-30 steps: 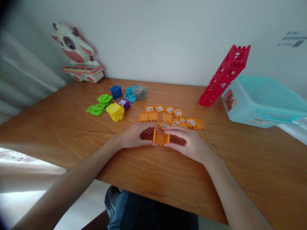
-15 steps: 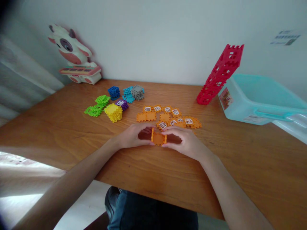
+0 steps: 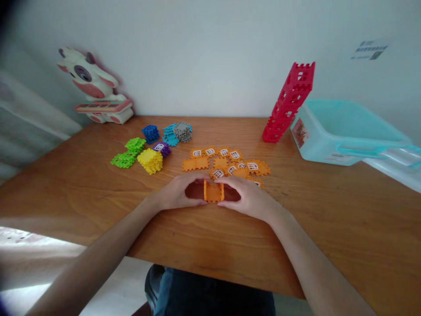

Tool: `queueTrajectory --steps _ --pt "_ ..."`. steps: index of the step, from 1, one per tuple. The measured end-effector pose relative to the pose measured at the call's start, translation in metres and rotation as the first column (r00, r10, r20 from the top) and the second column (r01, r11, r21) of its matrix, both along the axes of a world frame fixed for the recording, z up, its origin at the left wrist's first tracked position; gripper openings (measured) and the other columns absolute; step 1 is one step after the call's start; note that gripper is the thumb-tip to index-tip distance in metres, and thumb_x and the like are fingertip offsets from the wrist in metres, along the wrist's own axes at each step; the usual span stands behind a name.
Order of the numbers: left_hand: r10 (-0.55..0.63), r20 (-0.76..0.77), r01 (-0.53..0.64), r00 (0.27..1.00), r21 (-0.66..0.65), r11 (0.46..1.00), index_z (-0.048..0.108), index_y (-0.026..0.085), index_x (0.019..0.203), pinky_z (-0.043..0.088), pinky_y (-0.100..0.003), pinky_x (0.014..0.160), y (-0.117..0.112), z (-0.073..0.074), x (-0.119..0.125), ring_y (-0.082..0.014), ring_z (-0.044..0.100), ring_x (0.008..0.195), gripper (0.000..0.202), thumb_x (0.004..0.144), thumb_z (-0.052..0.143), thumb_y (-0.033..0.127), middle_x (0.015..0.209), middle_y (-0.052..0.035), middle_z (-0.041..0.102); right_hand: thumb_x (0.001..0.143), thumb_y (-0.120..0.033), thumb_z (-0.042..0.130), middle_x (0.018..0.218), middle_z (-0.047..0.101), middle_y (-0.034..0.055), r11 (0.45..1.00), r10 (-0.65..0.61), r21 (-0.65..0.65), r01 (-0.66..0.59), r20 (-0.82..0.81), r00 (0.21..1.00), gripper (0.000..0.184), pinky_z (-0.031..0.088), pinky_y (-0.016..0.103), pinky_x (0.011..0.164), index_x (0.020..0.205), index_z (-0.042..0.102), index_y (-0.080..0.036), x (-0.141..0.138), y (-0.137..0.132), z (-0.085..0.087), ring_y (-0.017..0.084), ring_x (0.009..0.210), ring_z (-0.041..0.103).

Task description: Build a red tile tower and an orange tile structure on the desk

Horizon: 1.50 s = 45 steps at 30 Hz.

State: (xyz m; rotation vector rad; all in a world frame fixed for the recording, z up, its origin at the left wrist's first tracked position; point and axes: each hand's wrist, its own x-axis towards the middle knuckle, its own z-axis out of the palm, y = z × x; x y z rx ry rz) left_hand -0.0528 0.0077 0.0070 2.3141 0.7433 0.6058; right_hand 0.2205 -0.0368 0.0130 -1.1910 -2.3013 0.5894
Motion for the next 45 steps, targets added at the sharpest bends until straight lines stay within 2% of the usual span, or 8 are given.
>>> queueTrajectory --steps 5,12,16,21,27,34,40,45 --pt "-0.008 0.007 0.007 1.000 0.015 1.000 0.057 0.025 0.137 0.049 -0.046 0.110 -0.001 0.003 0.000 -0.0271 0.064 0.124 0.063 0.081 0.082 0.034 0.139 -0.0101 0.065 0.082 -0.041 0.079 0.134 0.071 0.0083 0.998 -0.065 0.015 0.065 0.054 0.996 0.063 0.058 0.048 0.102 0.141 0.058 -0.030 -0.003 -0.002 0.000 0.030 0.117 0.071" --pt "0.028 -0.008 -0.029 1.000 -0.101 0.994 0.061 0.023 0.133 0.057 -0.032 0.080 -0.001 0.002 0.000 -0.0173 0.066 0.088 0.059 0.080 0.083 0.036 0.123 -0.0068 0.071 0.083 -0.037 0.077 0.130 0.073 0.0084 0.995 -0.079 -0.053 0.079 0.019 0.997 0.056 0.059 0.047 0.098 0.136 0.059 -0.029 -0.005 -0.003 -0.006 0.030 0.113 0.072" --pt "0.025 -0.011 -0.025 1.000 -0.053 0.998 0.057 0.023 0.137 0.057 -0.032 0.084 0.000 -0.001 0.000 -0.0186 0.067 0.094 0.062 0.081 0.081 0.035 0.125 -0.0076 0.070 0.083 -0.036 0.077 0.132 0.071 0.0086 0.991 -0.085 -0.105 0.087 0.016 0.996 0.056 0.058 0.046 0.100 0.135 0.059 -0.027 -0.007 -0.003 -0.008 0.029 0.114 0.071" --pt "0.038 -0.052 -0.037 0.998 0.019 0.999 0.052 0.023 0.141 0.054 -0.039 0.097 0.000 -0.002 -0.002 -0.0237 0.066 0.109 0.067 0.081 0.080 0.037 0.135 -0.0103 0.065 0.086 -0.038 0.075 0.139 0.067 0.0107 0.992 -0.089 -0.088 0.090 0.011 0.996 0.067 0.057 0.049 0.102 0.148 0.050 -0.028 -0.006 -0.003 -0.010 0.030 0.120 0.069" --pt "0.089 -0.121 -0.085 0.989 0.041 0.996 0.053 0.023 0.136 0.054 -0.042 0.099 0.000 0.002 -0.007 -0.0243 0.066 0.108 0.064 0.080 0.080 0.039 0.127 -0.0093 0.068 0.082 -0.059 0.077 0.150 0.058 0.0142 0.995 -0.095 -0.001 0.095 0.071 0.993 0.083 0.051 0.054 0.110 0.152 0.045 -0.026 0.000 0.000 -0.010 0.034 0.133 0.059" --pt "0.174 -0.215 -0.146 0.961 0.141 0.979 0.056 0.021 0.124 0.054 -0.040 0.093 0.009 0.009 -0.021 -0.0246 0.068 0.100 0.058 0.079 0.079 0.049 0.114 -0.0076 0.069 0.096 -0.058 0.060 0.148 0.058 0.0176 0.977 -0.110 0.205 0.064 0.221 0.969 0.066 0.047 0.055 0.113 0.149 0.051 -0.019 0.001 0.004 -0.015 0.035 0.135 0.057" --pt "0.204 -0.269 -0.148 0.941 0.215 0.965 0.056 0.021 0.098 0.051 -0.034 0.077 0.015 0.013 -0.031 -0.0224 0.066 0.084 0.051 0.079 0.076 0.063 0.095 -0.0042 0.069 0.100 -0.048 0.058 0.125 0.067 0.0147 0.958 -0.132 0.281 0.057 0.258 0.957 0.043 0.055 0.052 0.101 0.132 0.067 -0.021 -0.002 0.002 -0.016 0.031 0.113 0.067" --pt "0.088 -0.195 -0.022 0.977 0.316 0.949 0.059 0.019 0.094 0.050 -0.032 0.078 0.014 0.002 -0.025 -0.0217 0.067 0.086 0.036 0.092 0.067 0.053 0.094 -0.0062 0.071 0.098 -0.041 0.063 0.119 0.067 0.0123 0.951 -0.168 0.292 0.102 0.208 0.964 0.028 0.056 0.052 0.098 0.117 0.070 -0.023 -0.004 0.004 -0.014 0.030 0.109 0.066"
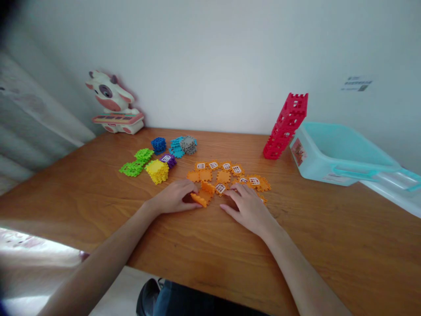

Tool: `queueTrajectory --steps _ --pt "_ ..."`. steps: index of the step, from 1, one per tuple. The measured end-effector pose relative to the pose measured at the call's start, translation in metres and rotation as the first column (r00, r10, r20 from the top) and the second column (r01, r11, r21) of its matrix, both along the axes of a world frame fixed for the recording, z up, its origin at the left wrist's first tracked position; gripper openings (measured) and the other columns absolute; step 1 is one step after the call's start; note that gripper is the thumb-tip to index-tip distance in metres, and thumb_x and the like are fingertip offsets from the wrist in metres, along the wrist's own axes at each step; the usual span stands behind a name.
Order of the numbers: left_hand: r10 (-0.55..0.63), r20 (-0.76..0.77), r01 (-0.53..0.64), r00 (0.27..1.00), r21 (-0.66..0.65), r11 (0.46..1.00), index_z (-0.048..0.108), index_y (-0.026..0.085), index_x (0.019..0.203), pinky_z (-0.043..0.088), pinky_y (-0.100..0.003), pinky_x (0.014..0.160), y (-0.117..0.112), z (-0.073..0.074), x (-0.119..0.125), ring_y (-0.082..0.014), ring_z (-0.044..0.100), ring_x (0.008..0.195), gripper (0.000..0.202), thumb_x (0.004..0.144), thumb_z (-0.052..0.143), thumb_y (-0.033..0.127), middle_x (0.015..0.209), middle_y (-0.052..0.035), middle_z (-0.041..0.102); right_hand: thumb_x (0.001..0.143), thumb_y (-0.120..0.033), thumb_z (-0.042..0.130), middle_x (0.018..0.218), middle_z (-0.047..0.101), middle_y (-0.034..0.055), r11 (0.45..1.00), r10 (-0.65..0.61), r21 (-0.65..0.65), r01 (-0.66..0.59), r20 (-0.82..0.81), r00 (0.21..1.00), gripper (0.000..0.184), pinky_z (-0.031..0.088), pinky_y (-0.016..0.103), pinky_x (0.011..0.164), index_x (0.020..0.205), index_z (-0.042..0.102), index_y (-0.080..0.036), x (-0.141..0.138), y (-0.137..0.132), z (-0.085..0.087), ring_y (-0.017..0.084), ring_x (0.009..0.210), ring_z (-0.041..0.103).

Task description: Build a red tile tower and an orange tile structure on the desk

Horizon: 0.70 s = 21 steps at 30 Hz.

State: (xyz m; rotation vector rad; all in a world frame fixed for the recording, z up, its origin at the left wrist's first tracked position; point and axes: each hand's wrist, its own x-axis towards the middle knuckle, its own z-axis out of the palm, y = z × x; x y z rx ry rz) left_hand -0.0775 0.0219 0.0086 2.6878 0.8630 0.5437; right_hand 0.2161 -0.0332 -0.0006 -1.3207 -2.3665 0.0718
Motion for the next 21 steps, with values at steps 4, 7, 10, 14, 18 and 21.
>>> queueTrajectory --steps 4,7,10,14,18,21 --pt "-0.108 0.037 0.106 0.993 0.048 0.993 0.062 0.018 0.095 0.050 -0.031 0.079 -0.004 -0.005 0.008 -0.0207 0.067 0.089 0.026 0.098 0.062 0.044 0.096 -0.0074 0.071 0.096 -0.039 0.065 0.113 0.066 0.0112 1.000 -0.004 0.018 0.005 -0.020 1.000 0.017 0.057 0.050 0.096 0.099 0.068 -0.022 -0.001 0.001 0.002 0.029 0.105 0.066" --pt "-0.154 0.061 0.151 0.986 0.038 0.988 0.064 0.018 0.095 0.050 -0.030 0.080 -0.008 -0.005 0.013 -0.0193 0.066 0.088 0.024 0.099 0.062 0.041 0.095 -0.0065 0.070 0.096 -0.039 0.065 0.116 0.067 0.0113 1.000 -0.008 0.022 0.008 -0.026 1.000 0.016 0.056 0.050 0.097 0.094 0.066 -0.023 -0.002 0.001 0.003 0.029 0.108 0.066" --pt "-0.169 0.066 0.167 0.983 0.038 0.985 0.065 0.017 0.094 0.050 -0.030 0.079 -0.010 -0.004 0.016 -0.0191 0.065 0.086 0.022 0.098 0.063 0.039 0.092 -0.0063 0.070 0.096 -0.039 0.065 0.121 0.068 0.0115 1.000 -0.018 0.018 0.018 -0.025 1.000 0.017 0.055 0.050 0.098 0.089 0.063 -0.023 -0.001 0.002 0.001 0.029 0.110 0.066" --pt "-0.195 0.081 0.192 0.977 0.046 0.980 0.067 0.017 0.091 0.051 -0.031 0.081 -0.009 -0.004 0.016 -0.0199 0.065 0.087 0.025 0.099 0.061 0.040 0.092 -0.0073 0.069 0.095 -0.034 0.063 0.112 0.073 0.0091 0.999 -0.035 -0.009 0.035 -0.021 0.999 0.017 0.055 0.050 0.094 0.082 0.059 -0.024 -0.001 0.003 0.001 0.029 0.105 0.068" --pt "-0.195 0.072 0.194 0.978 0.024 0.981 0.068 0.018 0.091 0.051 -0.032 0.085 -0.009 -0.004 0.015 -0.0203 0.065 0.092 0.028 0.100 0.058 0.042 0.097 -0.0085 0.070 0.093 -0.034 0.065 0.097 0.071 0.0080 0.996 -0.078 -0.041 0.076 -0.066 0.995 0.015 0.056 0.047 0.084 0.085 0.057 -0.024 -0.002 0.003 0.003 0.028 0.093 0.067" --pt "-0.184 0.062 0.185 0.981 -0.003 0.983 0.068 0.018 0.091 0.052 -0.034 0.086 -0.009 -0.004 0.016 -0.0209 0.065 0.093 0.029 0.100 0.058 0.043 0.097 -0.0089 0.070 0.089 -0.037 0.070 0.097 0.069 0.0086 0.993 -0.117 -0.036 0.114 -0.132 0.984 0.020 0.056 0.045 0.080 0.098 0.058 -0.024 -0.001 0.004 0.001 0.028 0.089 0.067"
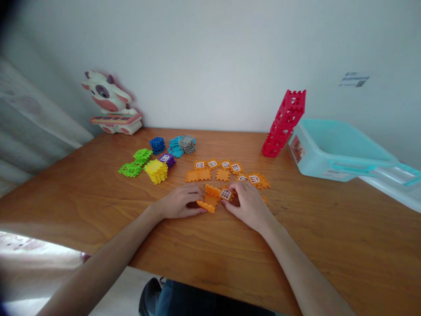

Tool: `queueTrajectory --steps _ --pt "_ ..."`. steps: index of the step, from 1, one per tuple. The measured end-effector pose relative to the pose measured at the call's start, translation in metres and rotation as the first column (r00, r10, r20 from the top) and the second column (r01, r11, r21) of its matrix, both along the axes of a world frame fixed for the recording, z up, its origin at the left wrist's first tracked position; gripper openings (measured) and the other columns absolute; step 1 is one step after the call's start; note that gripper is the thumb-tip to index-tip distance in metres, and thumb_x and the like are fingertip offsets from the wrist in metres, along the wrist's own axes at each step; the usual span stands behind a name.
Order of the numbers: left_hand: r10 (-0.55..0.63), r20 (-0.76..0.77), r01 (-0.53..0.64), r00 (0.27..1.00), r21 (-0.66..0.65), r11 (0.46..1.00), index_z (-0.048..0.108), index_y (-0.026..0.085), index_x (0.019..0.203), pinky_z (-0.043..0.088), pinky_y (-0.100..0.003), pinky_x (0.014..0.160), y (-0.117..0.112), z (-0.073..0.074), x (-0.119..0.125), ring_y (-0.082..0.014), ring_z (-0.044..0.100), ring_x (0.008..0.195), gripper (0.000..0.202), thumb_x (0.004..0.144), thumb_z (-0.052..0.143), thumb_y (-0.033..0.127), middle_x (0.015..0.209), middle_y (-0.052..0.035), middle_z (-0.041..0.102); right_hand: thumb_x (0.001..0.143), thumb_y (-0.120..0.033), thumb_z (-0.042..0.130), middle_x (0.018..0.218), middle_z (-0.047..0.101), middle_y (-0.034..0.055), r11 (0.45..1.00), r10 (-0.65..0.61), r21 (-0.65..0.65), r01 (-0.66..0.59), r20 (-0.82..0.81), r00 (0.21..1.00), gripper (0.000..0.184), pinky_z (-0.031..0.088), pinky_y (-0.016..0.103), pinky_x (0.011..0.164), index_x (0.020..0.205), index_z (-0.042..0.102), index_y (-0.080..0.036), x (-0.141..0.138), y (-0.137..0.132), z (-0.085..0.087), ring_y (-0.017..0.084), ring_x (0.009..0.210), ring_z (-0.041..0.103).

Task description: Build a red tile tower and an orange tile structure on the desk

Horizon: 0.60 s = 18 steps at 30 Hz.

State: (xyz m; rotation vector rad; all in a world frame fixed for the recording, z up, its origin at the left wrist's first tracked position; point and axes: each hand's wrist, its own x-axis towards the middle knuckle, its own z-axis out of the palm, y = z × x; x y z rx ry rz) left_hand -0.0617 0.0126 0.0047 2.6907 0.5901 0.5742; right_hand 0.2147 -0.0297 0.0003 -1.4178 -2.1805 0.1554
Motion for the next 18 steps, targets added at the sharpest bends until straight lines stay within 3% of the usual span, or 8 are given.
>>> queueTrajectory --steps 7,11,15,18 --pt "0.001 0.008 -0.001 1.000 -0.021 1.000 0.068 0.018 0.091 0.053 -0.034 0.089 -0.001 -0.001 0.002 -0.0210 0.066 0.096 0.028 0.099 0.059 0.043 0.100 -0.0097 0.071 0.091 -0.029 0.065 0.118 0.062 0.0129 0.996 0.007 0.089 0.004 -0.120 0.993 0.033 0.056 0.051 0.094 0.122 0.055 -0.024 0.001 0.001 -0.008 0.032 0.111 0.065" --pt "-0.006 0.034 0.007 0.999 -0.034 0.999 0.069 0.017 0.092 0.053 -0.034 0.091 -0.002 -0.002 0.003 -0.0212 0.066 0.099 0.027 0.099 0.061 0.042 0.101 -0.0105 0.070 0.093 -0.025 0.059 0.127 0.057 0.0152 0.997 -0.024 0.072 0.040 -0.211 0.977 0.024 0.062 0.044 0.079 0.117 0.061 -0.023 0.002 0.003 -0.011 0.024 0.090 0.070" --pt "-0.031 0.080 0.034 0.996 -0.031 0.999 0.073 0.017 0.097 0.053 -0.033 0.094 -0.002 -0.005 0.003 -0.0207 0.065 0.101 0.023 0.098 0.063 0.038 0.103 -0.0101 0.071 0.094 -0.020 0.054 0.109 0.071 0.0104 1.000 0.006 0.025 -0.002 -0.169 0.986 0.015 0.060 0.044 0.081 0.097 0.068 -0.023 0.004 0.004 -0.011 0.024 0.087 0.071" --pt "-0.061 0.082 0.063 0.995 -0.020 0.998 0.075 0.019 0.100 0.052 -0.034 0.095 -0.001 -0.005 0.004 -0.0209 0.064 0.104 0.022 0.099 0.062 0.036 0.107 -0.0099 0.072 0.095 -0.018 0.052 0.095 0.075 0.0077 1.000 0.027 0.018 -0.024 -0.141 0.990 0.021 0.059 0.045 0.085 0.099 0.072 -0.023 0.003 0.003 -0.008 0.026 0.091 0.071"
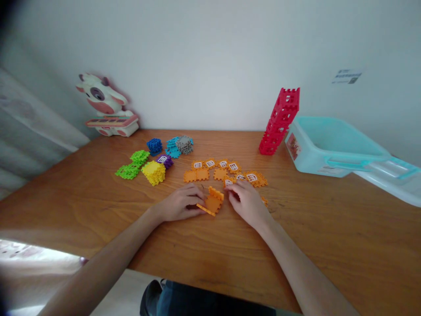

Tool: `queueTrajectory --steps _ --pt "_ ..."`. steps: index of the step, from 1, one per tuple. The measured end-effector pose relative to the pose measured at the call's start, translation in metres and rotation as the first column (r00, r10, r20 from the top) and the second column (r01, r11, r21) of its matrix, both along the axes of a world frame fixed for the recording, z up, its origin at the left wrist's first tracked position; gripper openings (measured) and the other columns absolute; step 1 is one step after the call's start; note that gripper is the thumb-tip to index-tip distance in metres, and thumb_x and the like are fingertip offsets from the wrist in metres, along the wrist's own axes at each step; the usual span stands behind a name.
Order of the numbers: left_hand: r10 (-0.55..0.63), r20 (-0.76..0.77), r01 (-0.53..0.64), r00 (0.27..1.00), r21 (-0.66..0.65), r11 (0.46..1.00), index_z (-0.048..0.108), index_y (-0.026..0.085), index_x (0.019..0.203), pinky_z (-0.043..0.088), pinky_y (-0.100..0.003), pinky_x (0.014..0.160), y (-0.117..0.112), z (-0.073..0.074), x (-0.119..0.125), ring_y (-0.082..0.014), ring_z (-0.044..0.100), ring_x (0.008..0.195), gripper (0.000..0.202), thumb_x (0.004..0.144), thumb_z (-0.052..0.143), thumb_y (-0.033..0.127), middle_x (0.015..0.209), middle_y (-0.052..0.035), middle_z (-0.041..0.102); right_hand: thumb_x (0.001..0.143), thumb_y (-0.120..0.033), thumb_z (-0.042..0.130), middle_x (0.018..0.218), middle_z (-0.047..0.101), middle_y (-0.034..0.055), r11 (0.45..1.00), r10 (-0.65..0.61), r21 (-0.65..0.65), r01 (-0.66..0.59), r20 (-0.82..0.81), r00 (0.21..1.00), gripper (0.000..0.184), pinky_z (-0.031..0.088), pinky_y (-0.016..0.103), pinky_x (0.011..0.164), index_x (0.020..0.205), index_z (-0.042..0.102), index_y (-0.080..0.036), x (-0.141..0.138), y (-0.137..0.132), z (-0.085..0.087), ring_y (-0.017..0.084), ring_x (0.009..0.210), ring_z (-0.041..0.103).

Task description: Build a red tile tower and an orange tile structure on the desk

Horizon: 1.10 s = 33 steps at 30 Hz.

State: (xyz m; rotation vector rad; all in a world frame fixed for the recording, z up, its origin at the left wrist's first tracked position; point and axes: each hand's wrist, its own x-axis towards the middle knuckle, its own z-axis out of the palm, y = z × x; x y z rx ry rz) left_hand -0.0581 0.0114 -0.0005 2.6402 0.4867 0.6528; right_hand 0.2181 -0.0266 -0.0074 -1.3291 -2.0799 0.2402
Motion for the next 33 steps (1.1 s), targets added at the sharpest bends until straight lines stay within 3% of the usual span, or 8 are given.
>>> queueTrajectory --steps 6,9,12,16,22,27,30,33 --pt "0.009 -0.021 -0.009 1.000 0.009 1.000 0.077 0.021 0.100 0.052 -0.038 0.099 -0.001 0.004 0.002 -0.0223 0.063 0.109 0.020 0.099 0.062 0.035 0.110 -0.0100 0.072 0.101 -0.040 0.052 0.101 0.074 0.0091 0.998 0.036 -0.044 -0.037 -0.016 0.999 0.030 0.058 0.042 0.084 0.114 0.074 -0.024 -0.010 -0.011 0.013 0.025 0.095 0.070" --pt "-0.001 -0.021 0.001 1.000 0.002 1.000 0.077 0.022 0.101 0.052 -0.040 0.100 -0.002 0.005 0.003 -0.0231 0.063 0.112 0.021 0.100 0.061 0.036 0.113 -0.0099 0.074 0.094 -0.051 0.064 0.100 0.073 0.0089 0.997 0.053 -0.056 -0.051 0.043 0.998 0.031 0.058 0.042 0.081 0.105 0.075 -0.024 -0.014 -0.014 0.013 0.026 0.092 0.070" --pt "-0.040 -0.005 0.040 0.999 -0.044 0.998 0.076 0.022 0.109 0.054 -0.039 0.099 -0.002 0.004 0.003 -0.0222 0.065 0.110 0.023 0.101 0.060 0.036 0.111 -0.0090 0.076 0.099 -0.041 0.057 0.083 0.070 0.0060 0.997 0.044 -0.060 -0.042 0.047 0.998 0.026 0.054 0.036 0.070 0.088 0.073 -0.023 -0.016 -0.011 0.009 0.022 0.076 0.066" --pt "-0.080 0.007 0.080 0.997 -0.105 0.991 0.075 0.021 0.111 0.054 -0.038 0.100 -0.004 0.006 0.006 -0.0215 0.067 0.110 0.022 0.101 0.059 0.033 0.114 -0.0079 0.078 0.098 -0.034 0.055 0.068 0.064 0.0027 0.997 -0.050 -0.066 0.047 -0.038 0.998 0.031 0.046 0.031 0.057 0.070 0.060 -0.023 -0.018 -0.008 0.007 0.017 0.059 0.058" --pt "-0.093 -0.036 0.090 0.995 -0.083 0.993 0.075 0.019 0.107 0.056 -0.039 0.098 -0.008 0.011 0.010 -0.0221 0.070 0.107 0.024 0.103 0.054 0.029 0.111 -0.0097 0.079 0.095 -0.038 0.055 0.062 0.060 0.0015 0.984 -0.176 -0.050 0.170 -0.176 0.969 0.031 0.043 0.029 0.051 0.068 0.051 -0.025 -0.022 -0.007 0.007 0.017 0.053 0.055" --pt "-0.082 -0.022 0.081 0.996 -0.018 0.997 0.074 0.018 0.110 0.056 -0.039 0.101 -0.010 0.006 0.005 -0.0229 0.070 0.110 0.024 0.103 0.054 0.031 0.109 -0.0109 0.078 0.096 -0.049 0.053 0.061 0.062 0.0009 0.919 -0.393 -0.169 0.356 -0.446 0.804 0.030 0.042 0.029 0.045 0.077 0.051 -0.026 0.006 0.000 0.015 0.019 0.050 0.060" --pt "-0.052 -0.027 0.052 0.998 0.004 0.999 0.073 0.018 0.113 0.057 -0.039 0.099 -0.009 0.006 0.004 -0.0237 0.070 0.111 0.025 0.104 0.054 0.030 0.112 -0.0111 0.078 0.095 -0.051 0.058 0.063 0.060 -0.0002 0.917 -0.383 -0.051 0.395 -0.384 0.840 0.032 0.039 0.029 0.046 0.076 0.055 -0.025 0.022 0.002 0.022 0.016 0.049 0.055" --pt "-0.032 -0.088 0.033 0.996 0.019 0.999 0.071 0.017 0.118 0.057 -0.039 0.099 -0.008 0.008 0.004 -0.0251 0.070 0.114 0.028 0.104 0.052 0.030 0.116 -0.0130 0.076 0.096 -0.046 0.058 0.067 0.060 0.0006 0.944 -0.304 0.059 0.326 -0.232 0.924 0.031 0.040 0.029 0.051 0.075 0.058 -0.024 0.020 0.001 0.024 0.016 0.053 0.054"
